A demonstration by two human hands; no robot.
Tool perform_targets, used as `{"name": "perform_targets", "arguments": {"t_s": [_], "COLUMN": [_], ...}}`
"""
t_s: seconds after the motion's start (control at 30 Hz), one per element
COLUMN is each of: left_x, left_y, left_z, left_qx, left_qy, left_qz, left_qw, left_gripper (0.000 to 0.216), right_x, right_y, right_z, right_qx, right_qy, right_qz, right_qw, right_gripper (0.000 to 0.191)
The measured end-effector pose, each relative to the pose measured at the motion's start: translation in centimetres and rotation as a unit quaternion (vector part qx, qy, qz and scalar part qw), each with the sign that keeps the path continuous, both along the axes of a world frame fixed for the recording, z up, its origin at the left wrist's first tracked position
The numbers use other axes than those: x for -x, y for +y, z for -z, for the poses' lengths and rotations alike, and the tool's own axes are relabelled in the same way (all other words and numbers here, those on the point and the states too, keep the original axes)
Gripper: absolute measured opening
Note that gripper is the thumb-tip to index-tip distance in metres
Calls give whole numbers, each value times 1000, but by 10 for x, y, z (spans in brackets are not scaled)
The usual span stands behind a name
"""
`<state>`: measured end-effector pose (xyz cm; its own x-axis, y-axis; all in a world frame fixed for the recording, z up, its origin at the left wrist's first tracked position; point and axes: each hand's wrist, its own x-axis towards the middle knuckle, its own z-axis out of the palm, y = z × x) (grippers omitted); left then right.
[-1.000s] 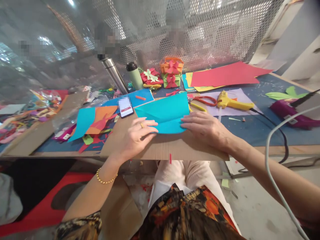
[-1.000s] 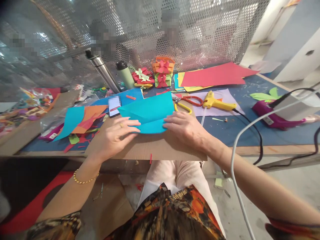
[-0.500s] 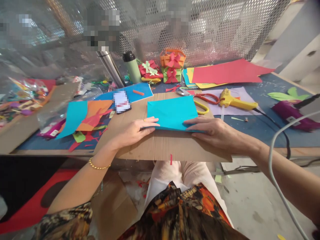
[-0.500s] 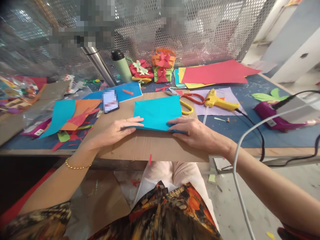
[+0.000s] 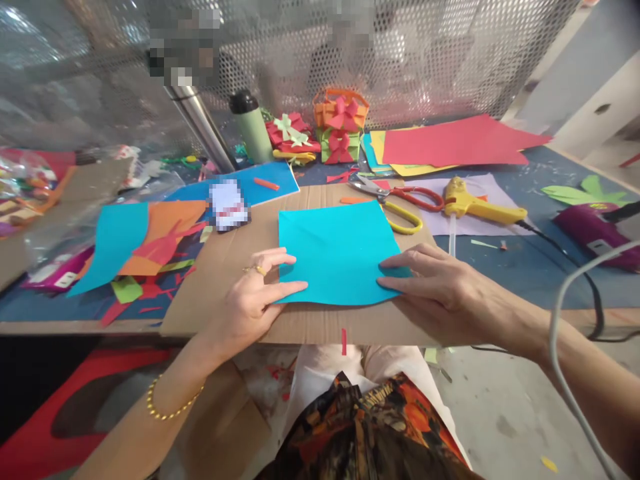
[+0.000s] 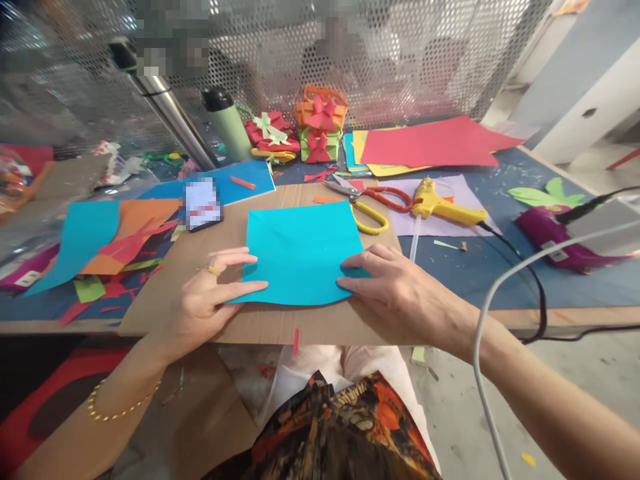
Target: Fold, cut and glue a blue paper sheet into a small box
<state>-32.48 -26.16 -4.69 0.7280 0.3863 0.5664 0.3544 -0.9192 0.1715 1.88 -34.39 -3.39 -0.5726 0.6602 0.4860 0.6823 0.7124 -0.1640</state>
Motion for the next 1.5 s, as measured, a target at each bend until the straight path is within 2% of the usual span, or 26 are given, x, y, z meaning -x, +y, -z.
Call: {"name": "perform_targets", "arguments": {"t_s": [0.13, 0.33, 0.5, 0.7, 0.97, 1.13, 1.3, 1.4, 1.5], "left_x": [1, 2, 1, 0, 2, 4, 10, 12, 10], "left_y": [-6, -7, -9, -9, -10, -11, -13, -17, -21], "left_z": [0, 1, 0, -3, -2, -3, -6, -10, -12], "left_qx": [-28, -24, -30, -16, -23, -36, -27, -8, 10], "left_qy": [0, 5, 21, 10, 10, 24, 41, 25, -1], "left_qz": [0, 7, 21, 44, 46, 41, 37, 42, 35], "left_qw": [1000, 1000, 999, 999, 999, 998, 998, 999, 999], "left_gripper": [44, 48, 41, 33, 39, 39, 43, 42, 35], "right_x": [2, -1, -2, -6, -4, -2, 3, 8, 12], "right_y": [-7, -10, -15, -21, -29, -30, -35, -39, -40], "right_z": [8, 14, 9, 1, 3, 13, 27, 25, 19], "right_qx": [-33, -11, 7, 20, 25, -16, -79, -100, -86], "right_qy": [13, 29, 30, 39, 20, 68, 85, 67, 24], "right_qz": [2, 7, 6, 2, 32, 41, 90, 112, 85], "right_qw": [999, 999, 1000, 999, 999, 997, 989, 986, 992], "right_gripper": [23, 29, 27, 17, 21, 17, 24, 25, 22]}}
